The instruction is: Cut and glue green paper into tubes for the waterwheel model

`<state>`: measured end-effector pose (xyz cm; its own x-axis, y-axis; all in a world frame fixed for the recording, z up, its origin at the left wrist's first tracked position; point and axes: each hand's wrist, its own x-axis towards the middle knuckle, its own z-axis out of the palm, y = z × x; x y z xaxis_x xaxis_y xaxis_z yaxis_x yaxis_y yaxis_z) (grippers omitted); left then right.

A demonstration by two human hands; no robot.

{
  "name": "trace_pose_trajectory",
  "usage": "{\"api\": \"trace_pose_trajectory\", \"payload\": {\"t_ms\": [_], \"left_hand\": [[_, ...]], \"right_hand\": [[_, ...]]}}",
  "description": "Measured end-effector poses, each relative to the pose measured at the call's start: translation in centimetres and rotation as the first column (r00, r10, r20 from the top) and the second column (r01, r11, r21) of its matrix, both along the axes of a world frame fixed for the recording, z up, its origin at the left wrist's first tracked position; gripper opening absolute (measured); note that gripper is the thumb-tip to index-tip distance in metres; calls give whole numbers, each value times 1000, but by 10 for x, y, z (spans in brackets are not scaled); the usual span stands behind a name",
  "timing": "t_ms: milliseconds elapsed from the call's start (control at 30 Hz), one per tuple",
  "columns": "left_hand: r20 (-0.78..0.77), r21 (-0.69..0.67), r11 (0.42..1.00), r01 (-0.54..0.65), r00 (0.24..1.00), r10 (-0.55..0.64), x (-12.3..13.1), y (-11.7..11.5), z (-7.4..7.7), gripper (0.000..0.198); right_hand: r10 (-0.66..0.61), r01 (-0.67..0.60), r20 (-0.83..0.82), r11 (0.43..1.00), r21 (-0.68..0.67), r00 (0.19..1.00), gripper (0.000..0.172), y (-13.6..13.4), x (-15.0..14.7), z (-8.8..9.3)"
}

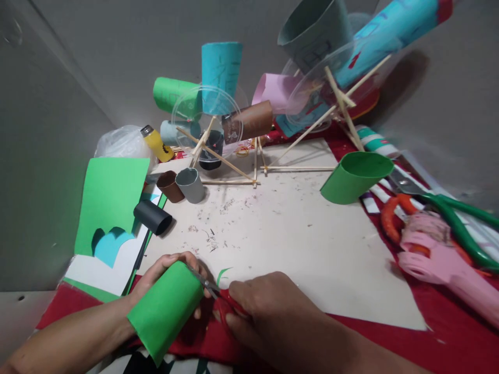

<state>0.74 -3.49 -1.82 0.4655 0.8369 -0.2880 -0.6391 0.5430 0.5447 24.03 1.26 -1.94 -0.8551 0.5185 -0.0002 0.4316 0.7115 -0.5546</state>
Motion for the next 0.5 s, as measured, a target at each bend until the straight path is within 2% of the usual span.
{"api": "trace_pose_trajectory", "payload": {"t_ms": [167,300,400,500], "left_hand": [[44,-37,999,14,999,-12,1,0,0,32],[38,-76,997,-24,999,27,1,3,6,41],[9,-82,992,-93,995,94,-3,8,13,43],[-13,-102,974,-202,979,202,-10,14,20,38]], "right_hand": [[-14,14,2,999,50,1000,19,-1,0,-6],[-54,56,-42,996,66,998,21,-1,1,-7],[-53,63,-116,995,82,992,21,0,2,-4],[-22,31,-142,998,59,990,22,-1,3,8]]}}
